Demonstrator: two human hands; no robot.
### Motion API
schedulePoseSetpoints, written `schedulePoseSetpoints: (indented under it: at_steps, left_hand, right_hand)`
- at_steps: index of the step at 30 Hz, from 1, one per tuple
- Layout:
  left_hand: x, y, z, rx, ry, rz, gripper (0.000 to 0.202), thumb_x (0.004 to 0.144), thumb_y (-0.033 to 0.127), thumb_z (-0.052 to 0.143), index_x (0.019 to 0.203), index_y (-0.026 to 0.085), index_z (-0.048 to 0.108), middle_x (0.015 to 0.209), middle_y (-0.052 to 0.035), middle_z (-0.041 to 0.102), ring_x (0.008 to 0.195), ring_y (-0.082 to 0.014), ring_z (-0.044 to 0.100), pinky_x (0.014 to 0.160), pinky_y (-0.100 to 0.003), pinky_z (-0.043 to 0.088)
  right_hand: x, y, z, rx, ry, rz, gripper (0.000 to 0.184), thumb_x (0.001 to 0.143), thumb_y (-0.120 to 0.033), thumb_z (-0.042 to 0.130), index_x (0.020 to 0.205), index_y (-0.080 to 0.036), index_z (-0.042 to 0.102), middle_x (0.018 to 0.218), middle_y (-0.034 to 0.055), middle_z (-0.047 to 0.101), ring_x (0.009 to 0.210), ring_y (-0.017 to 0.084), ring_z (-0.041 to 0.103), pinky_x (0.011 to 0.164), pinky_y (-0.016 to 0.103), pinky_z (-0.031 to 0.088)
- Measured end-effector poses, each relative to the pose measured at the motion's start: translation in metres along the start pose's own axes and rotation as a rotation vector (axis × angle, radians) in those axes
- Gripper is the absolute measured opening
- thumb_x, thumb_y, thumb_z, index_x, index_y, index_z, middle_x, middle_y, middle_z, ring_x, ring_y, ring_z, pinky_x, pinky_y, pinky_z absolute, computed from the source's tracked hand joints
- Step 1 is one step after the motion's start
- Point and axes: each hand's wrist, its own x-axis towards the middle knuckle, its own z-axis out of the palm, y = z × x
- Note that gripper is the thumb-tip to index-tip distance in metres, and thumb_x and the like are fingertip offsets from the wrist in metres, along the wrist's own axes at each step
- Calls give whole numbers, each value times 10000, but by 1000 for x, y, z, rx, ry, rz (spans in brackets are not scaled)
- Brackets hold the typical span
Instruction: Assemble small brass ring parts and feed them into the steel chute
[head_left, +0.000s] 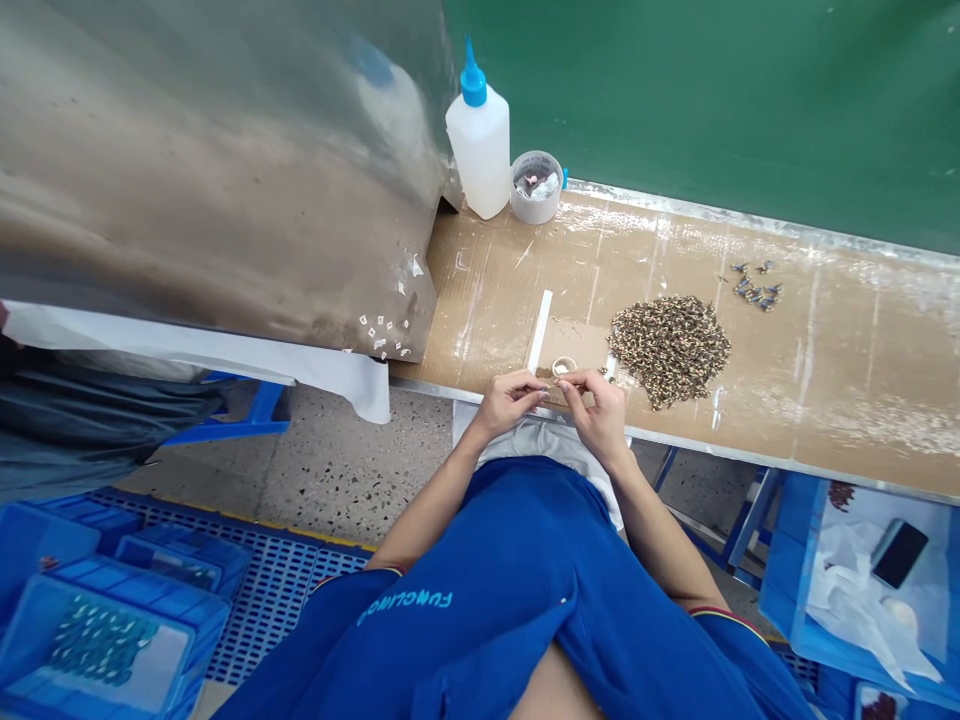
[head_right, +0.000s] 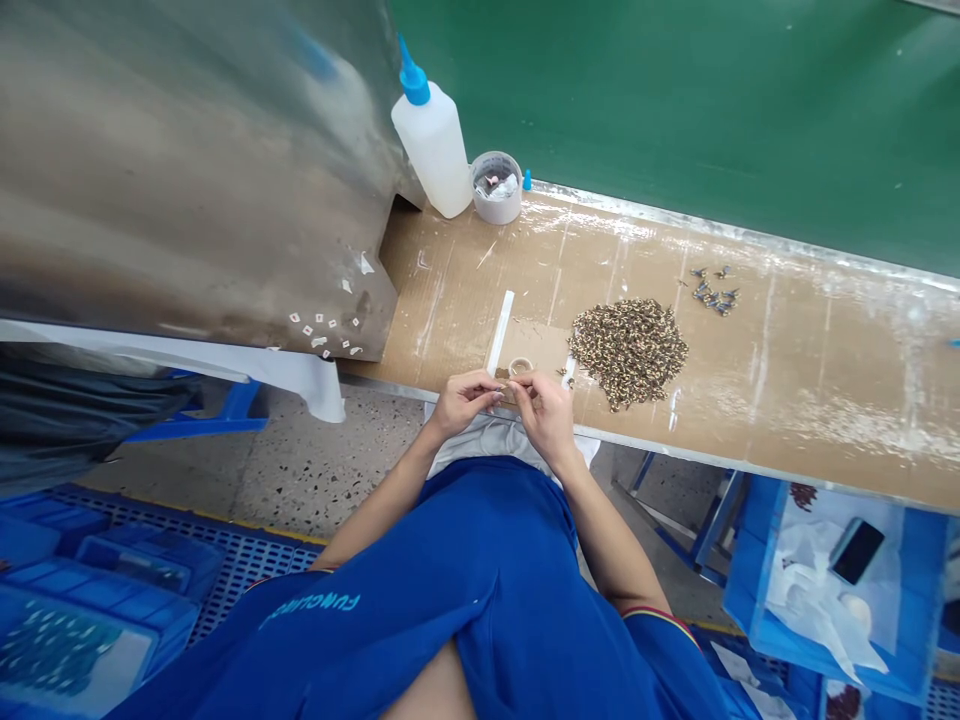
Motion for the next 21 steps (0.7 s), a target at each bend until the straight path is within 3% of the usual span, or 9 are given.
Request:
schedulePoseSetpoints:
  at_steps: [11,17,21]
  left_hand:
    - [1,2,0,-36,18,-26,405,802,530,764,798,126,738,705,-15,619,517,-76,546,493,-201,464]
    - [1,0,0,-80,31,-75,444,758,553,795,791,115,734,688,-28,647,510,-84,563,480,-204,474]
    - [1,1,0,-82,24,-81,441,754,552,798,788,116,734,693,-30,655,512,-86,576,480,-203,483]
  right_hand:
    - [2,-1,-2,39,9,-12,234,971,-377,563,831,-230,680,755,36,727,646,177,651,606,305,509]
    - [11,10,-13,-2,169,-27,207,963,-365,580,848,-229,686,863,64,717,844,212,673,680,336,531]
    - [7,18,-8,-74,101,-18,190,965,-354,565,913,-230,699,975,88,687,949,234,657,785,387,555]
